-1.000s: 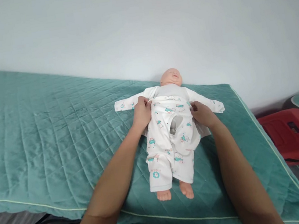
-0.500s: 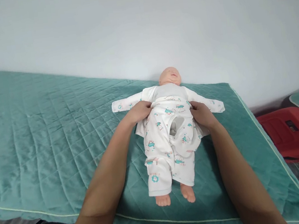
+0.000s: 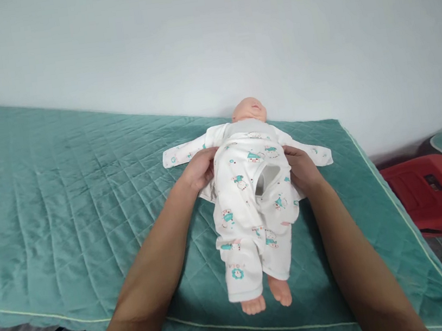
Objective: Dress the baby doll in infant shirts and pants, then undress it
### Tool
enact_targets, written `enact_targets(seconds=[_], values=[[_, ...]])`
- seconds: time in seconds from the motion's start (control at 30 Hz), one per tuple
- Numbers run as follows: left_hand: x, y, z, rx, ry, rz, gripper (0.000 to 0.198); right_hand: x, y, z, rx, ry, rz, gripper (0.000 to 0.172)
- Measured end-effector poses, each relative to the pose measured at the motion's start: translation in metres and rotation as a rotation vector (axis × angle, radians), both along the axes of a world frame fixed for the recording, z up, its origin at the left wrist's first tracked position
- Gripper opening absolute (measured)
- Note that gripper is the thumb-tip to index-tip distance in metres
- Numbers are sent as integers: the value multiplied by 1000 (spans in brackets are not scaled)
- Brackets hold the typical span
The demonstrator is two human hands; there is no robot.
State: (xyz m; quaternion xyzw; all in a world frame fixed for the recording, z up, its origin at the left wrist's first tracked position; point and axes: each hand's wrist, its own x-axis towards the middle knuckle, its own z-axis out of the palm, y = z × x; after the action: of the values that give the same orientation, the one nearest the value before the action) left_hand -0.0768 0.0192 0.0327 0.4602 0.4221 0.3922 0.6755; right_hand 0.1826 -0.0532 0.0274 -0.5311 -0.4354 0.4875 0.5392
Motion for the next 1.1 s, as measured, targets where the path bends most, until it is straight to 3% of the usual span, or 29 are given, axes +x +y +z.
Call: enact_targets(seconds=[0.13,0.33,0.57,0.77,1.1], values=[[-5,-2,-2,-43,-101,-71,26,7,-3,4,-31,71,115,25],[-14,-8,0,25,-68,-229,55,13,-3,5,-39,100,156,23],[-15,-9,3,109,89,-232,50,11,0,0,-49,-8,171,21],[-13,-13,4,122,170,-171,46,18,-1,8,-107,-143,228,17],[-17,-14,6,126,288,-121,40,19,-3,13,-217,-157,142,14]])
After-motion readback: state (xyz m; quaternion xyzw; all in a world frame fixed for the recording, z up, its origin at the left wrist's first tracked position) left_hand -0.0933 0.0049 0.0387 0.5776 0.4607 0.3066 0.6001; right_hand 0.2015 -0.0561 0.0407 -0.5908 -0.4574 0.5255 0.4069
